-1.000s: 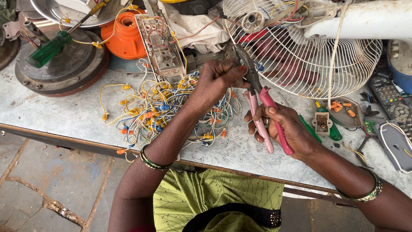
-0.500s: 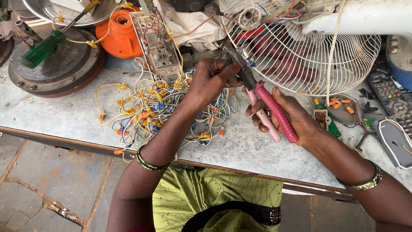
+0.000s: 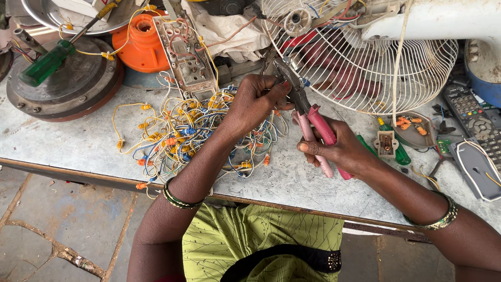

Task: The person uses pliers to strip insulation from multiple small wires and twist the exposed ends. The work is performed on a cluttered workbench with various tools and electronic parts visible.

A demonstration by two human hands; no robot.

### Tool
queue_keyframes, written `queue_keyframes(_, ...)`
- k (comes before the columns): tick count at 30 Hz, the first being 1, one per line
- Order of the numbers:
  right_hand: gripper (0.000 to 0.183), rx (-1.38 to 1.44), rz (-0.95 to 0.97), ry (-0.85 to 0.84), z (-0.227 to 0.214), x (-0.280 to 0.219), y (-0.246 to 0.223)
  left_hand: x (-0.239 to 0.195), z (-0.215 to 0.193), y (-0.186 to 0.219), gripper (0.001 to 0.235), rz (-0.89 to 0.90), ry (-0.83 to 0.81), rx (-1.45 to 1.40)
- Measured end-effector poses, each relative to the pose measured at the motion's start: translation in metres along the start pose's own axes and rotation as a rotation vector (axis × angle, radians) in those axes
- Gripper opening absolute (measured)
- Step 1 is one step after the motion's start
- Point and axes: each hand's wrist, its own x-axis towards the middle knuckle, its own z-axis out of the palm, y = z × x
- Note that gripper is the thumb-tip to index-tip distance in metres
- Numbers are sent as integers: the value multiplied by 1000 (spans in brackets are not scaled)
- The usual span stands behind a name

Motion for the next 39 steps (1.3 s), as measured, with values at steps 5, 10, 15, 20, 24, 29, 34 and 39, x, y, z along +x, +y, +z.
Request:
queue_keyframes(5, 37, -24, -51, 16, 2, 2, 2, 0, 2, 3, 33, 15, 4, -7)
queue_keyframes(10, 38, 13, -60, 8, 0, 3, 10, -2, 0, 2, 36, 31, -19, -5)
queue_keyframes(15, 57, 248, -10, -117, -7, 8, 10, -2, -7, 5, 38, 43, -73, -65)
queue_keyframes(20, 61, 639, -33, -327, -16, 1, 7, -7, -11, 14, 20, 54, -156, 155)
queue_keyframes(24, 61, 666, -61, -327, -25, 0, 5, -10, -13, 20, 29, 297, -295, 157)
queue_keyframes(29, 71, 609, -178, -416, -54, -5, -10, -11, -12, 18, 33, 171, -253, 434)
queue_keyframes(34, 83, 520, -299, -408, -62, -21, -26, -8, -3, 18, 24, 187, 123, 974)
queue_keyframes(39, 82, 314, -353, -340, -58, -26, -31, -10, 25, 5, 25, 614, 132, 1416)
